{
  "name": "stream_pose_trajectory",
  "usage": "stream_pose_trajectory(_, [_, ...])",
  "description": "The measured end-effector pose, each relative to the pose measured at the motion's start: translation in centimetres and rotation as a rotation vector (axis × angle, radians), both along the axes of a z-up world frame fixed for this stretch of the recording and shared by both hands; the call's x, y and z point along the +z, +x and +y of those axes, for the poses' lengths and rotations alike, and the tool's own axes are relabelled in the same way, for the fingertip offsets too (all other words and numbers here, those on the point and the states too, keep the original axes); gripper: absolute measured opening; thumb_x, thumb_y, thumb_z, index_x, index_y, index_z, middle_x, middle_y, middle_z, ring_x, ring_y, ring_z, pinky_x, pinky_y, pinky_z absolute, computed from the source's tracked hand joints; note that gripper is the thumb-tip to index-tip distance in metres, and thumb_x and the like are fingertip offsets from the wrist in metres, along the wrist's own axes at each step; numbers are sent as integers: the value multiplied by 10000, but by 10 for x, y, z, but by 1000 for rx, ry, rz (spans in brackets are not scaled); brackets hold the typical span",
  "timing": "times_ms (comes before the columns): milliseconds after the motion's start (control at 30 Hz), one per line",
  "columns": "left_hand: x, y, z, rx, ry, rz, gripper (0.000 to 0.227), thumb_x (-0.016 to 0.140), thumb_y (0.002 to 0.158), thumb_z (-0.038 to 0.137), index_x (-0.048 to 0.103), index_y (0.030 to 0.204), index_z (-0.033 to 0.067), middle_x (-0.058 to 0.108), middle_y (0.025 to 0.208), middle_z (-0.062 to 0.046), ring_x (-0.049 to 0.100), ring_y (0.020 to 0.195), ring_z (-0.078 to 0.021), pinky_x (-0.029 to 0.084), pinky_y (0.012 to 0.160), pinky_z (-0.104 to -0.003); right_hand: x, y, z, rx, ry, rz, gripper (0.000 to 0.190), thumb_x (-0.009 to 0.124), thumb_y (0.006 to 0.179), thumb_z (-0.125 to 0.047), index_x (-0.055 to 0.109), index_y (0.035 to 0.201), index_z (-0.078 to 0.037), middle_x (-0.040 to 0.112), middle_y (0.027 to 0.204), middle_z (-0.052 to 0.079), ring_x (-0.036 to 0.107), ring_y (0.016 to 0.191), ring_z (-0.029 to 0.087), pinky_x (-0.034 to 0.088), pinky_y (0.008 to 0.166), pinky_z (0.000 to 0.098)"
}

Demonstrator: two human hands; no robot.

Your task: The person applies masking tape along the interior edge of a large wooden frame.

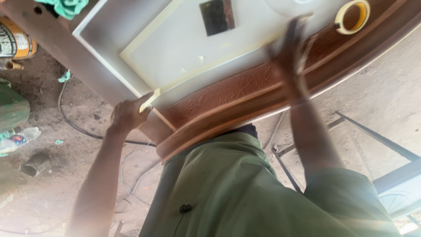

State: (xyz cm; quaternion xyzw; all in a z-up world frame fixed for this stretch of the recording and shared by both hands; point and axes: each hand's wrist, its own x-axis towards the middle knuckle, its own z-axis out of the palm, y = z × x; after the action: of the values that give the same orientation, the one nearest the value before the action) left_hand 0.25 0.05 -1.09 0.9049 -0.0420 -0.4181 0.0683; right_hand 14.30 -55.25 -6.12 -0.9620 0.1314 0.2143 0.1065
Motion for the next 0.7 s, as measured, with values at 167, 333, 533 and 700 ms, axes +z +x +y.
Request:
stream_pose_trajectory(167, [8,3,-9,-3,28,-62,594,648,938,510,485,1504,439,564,477,-56,585,461,-225,556,595,-430,1,3,-23,61,-4,1,1073,315,937,-834,52,1699,-126,21,1790,65,-38,1639,278,-84,1289,591])
stream_pose_trajectory(333, [10,5,-16,84,141,106,622,609,954,528,407,1540,485,600,576,-97,645,557,-299,617,599,-469,-1,-5,-43,124,-17,6,1120,276,902,-869,65,1695,-107,34,1785,91,-38,1631,283,-95,1278,583])
stream_pose_trajectory(533, [10,4,-8,57,58,-25,664,623,938,517,392,1557,446,644,572,-116,665,541,-310,607,627,-481,2,-1,-29,109,-51,-12,1161,261,876,-890,95,1687,-75,47,1775,124,-62,1610,309,-104,1259,590])
stream_pose_trajectory(700, [8,4,-7,94,51,9,681,614,943,502,361,1572,438,624,579,-88,649,512,-270,615,557,-454,-11,15,1,52,-99,-81,1081,476,1020,-831,153,1670,-30,56,1783,226,12,1638,389,-12,1298,632])
